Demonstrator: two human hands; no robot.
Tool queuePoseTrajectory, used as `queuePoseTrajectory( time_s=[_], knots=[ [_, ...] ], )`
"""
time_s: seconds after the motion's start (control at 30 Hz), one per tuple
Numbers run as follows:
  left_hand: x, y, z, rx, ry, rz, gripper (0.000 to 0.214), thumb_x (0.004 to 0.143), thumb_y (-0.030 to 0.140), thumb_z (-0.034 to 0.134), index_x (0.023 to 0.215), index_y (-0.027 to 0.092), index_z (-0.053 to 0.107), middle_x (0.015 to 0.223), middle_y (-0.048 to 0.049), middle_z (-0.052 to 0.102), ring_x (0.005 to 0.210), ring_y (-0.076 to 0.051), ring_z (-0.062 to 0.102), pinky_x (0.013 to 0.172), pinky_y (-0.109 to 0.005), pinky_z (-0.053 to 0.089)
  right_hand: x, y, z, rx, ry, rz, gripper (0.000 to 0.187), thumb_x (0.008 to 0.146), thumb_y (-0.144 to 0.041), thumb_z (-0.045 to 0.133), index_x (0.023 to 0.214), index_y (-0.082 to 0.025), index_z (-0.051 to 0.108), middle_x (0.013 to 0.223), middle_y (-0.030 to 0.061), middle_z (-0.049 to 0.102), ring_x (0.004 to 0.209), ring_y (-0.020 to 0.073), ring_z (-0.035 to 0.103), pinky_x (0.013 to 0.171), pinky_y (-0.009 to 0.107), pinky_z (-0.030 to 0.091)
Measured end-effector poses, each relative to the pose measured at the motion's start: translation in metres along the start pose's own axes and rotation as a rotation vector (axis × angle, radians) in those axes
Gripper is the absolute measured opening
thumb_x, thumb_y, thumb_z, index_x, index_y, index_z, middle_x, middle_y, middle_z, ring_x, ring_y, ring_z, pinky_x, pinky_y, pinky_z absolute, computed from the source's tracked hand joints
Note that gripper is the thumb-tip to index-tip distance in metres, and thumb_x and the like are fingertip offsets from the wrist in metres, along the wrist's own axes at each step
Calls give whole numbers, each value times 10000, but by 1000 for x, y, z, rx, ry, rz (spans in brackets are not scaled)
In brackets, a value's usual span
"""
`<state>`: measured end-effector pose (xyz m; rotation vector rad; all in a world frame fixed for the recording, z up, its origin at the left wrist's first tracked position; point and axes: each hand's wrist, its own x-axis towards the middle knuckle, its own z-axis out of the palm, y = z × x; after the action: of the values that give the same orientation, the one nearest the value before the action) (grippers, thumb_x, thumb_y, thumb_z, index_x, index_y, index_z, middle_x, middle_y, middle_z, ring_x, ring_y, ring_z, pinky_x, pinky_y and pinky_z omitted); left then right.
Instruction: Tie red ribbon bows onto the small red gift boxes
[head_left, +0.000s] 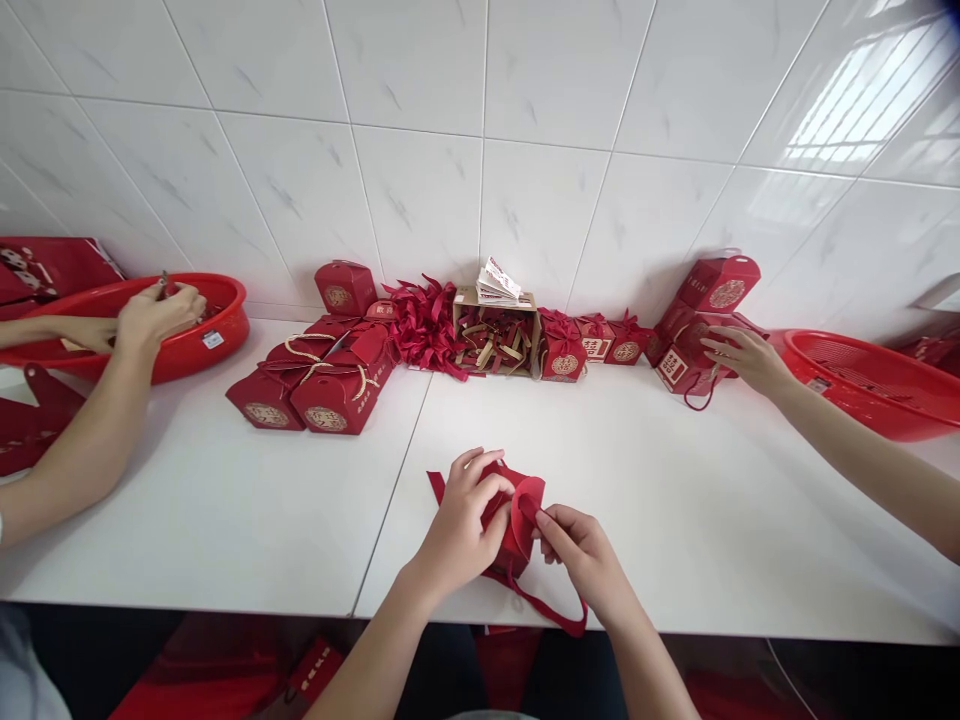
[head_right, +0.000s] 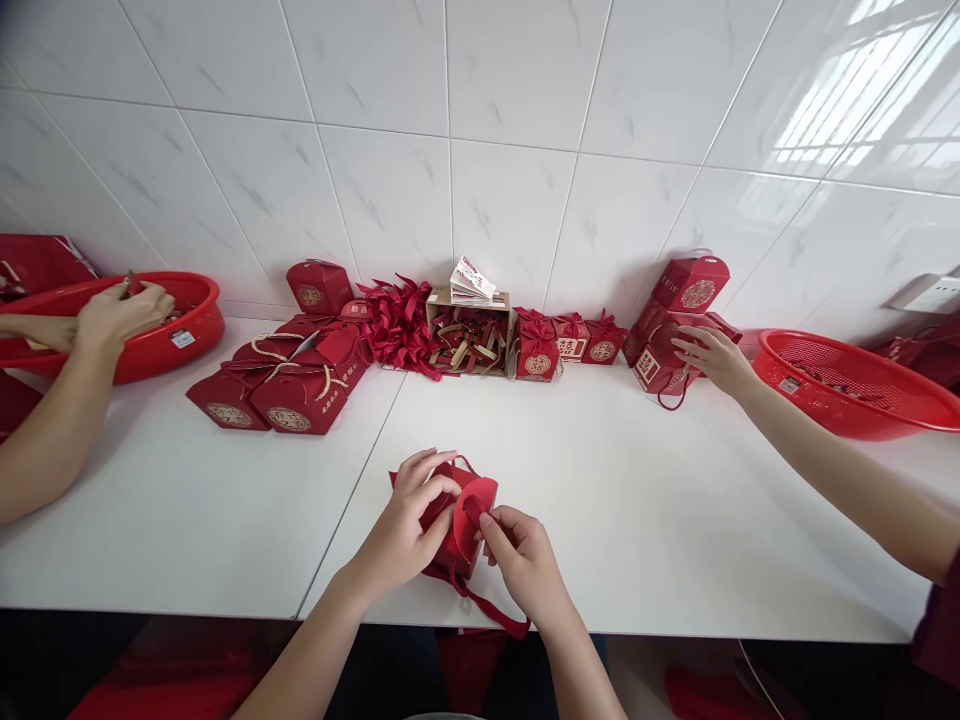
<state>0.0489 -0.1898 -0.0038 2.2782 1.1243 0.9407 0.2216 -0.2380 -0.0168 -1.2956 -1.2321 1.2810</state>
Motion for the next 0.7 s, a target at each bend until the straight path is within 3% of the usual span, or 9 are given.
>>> queuePoseTrajectory(
  time_s=[0.27, 0.43, 0.7],
  knots=[
    [0, -2, 3, -66, 48, 14, 161, 894, 127, 462, 883, 224, 590, 1294, -67, 532, 1293, -261, 400, 1039, -495, 433, -2, -3, 0, -47, -30, 1, 446, 861, -594, 513, 679, -187, 538, 611, -10, 496, 602, 138, 480, 608, 269, 430],
    [1, 3, 2, -104, 106, -5, 135, 903, 184, 492, 857, 223, 613, 1210, -72, 574, 1236, -250, 466, 1038, -469, 433, 0, -5, -6, -167, 56, -37, 396, 875, -568, 513, 742, -196, 530, 695, -4, 512, 648, 140, 472, 619, 271, 405],
    [-1, -2, -1, -139, 40, 53, 160, 871, 128, 507, 983, 226, 569, 1256, -94, 516, 1271, -255, 438, 1040, -469, 437, 2, -4, -4, -178, 30, -56, 409, 870, -571, 514, 698, -199, 510, 657, -8, 493, 624, 141, 457, 587, 271, 390]
  ],
)
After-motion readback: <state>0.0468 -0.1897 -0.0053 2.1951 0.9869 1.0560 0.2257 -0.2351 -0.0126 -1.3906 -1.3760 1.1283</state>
